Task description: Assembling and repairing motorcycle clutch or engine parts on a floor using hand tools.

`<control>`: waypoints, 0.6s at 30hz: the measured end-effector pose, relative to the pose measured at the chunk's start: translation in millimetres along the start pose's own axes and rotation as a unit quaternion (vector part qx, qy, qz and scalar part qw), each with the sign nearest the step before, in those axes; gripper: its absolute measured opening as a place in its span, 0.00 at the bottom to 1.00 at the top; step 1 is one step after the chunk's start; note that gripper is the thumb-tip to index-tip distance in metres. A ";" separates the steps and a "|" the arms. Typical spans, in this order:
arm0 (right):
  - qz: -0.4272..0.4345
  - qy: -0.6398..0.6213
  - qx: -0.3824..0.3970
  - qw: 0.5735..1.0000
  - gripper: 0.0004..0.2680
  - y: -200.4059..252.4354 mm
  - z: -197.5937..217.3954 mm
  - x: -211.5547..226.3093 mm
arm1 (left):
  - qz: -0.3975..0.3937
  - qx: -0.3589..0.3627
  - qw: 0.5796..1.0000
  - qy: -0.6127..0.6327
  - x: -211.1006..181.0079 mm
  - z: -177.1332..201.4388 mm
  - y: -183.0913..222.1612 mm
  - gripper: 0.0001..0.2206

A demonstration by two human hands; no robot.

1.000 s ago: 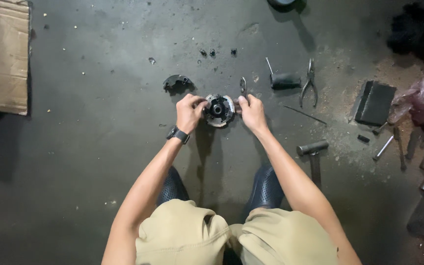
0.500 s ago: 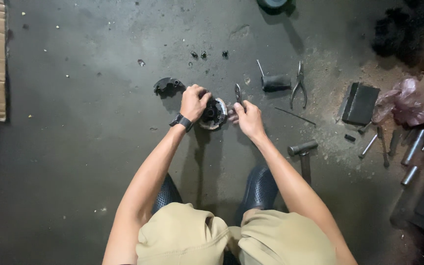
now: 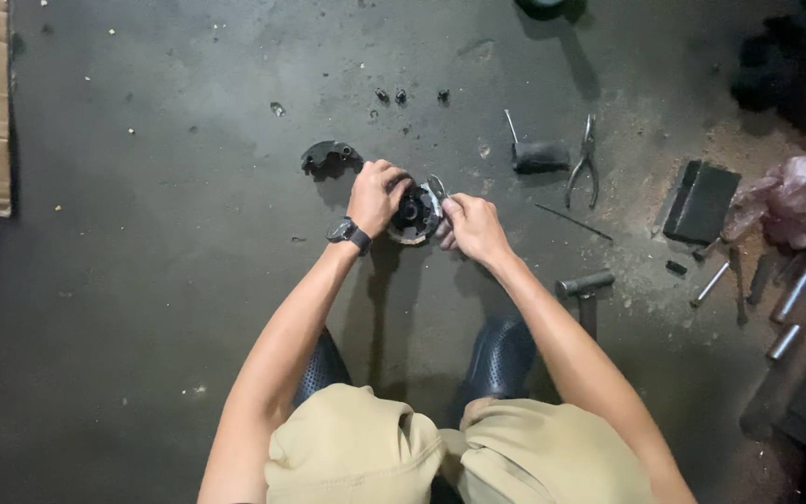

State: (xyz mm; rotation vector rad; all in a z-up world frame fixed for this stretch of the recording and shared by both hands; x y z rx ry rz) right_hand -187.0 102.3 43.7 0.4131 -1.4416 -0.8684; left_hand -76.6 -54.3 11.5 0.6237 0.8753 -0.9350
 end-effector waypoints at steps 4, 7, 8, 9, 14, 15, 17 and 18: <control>-0.012 0.033 0.023 0.999 0.11 -4.4 1.5 17.6 | -0.012 0.000 1.000 0.004 -5.9 5.0 1.3 0.06; -0.005 0.028 0.032 0.999 0.11 -10.9 3.3 23.0 | 0.012 0.007 1.000 0.001 -2.8 3.0 -4.2 0.06; -0.006 0.024 0.030 0.999 0.11 -12.9 3.8 23.0 | 0.025 0.013 1.000 -0.004 -1.3 1.8 -6.6 0.06; -0.005 0.020 0.029 0.999 0.11 -15.2 3.7 22.9 | 0.037 0.018 0.999 -0.010 0.3 1.4 -8.8 0.06; -0.010 0.005 0.025 1.000 0.11 -19.5 -0.7 14.3 | 0.072 0.025 0.997 0.001 4.8 -0.7 -12.9 0.07; -0.013 0.004 0.024 1.000 0.11 -19.6 -1.0 12.3 | 0.074 0.028 0.997 0.002 5.6 -1.6 -13.7 0.07; -0.011 -0.007 0.022 1.000 0.11 -18.7 -2.0 9.6 | 0.080 0.034 0.996 -0.006 7.7 -3.6 -14.0 0.07; -0.010 -0.013 0.022 1.000 0.11 -18.5 -2.0 8.9 | 0.083 0.036 0.996 -0.010 8.8 -4.6 -14.4 0.07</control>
Point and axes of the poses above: each hand's wrist, its own y-axis away from the middle knuckle, its own z-axis out of the back of the hand, x = y × z, the point moved 7 cm from there along -y, towards the middle knuckle, and after that the axes turned 11 degrees about x, right-handed, at the moved point
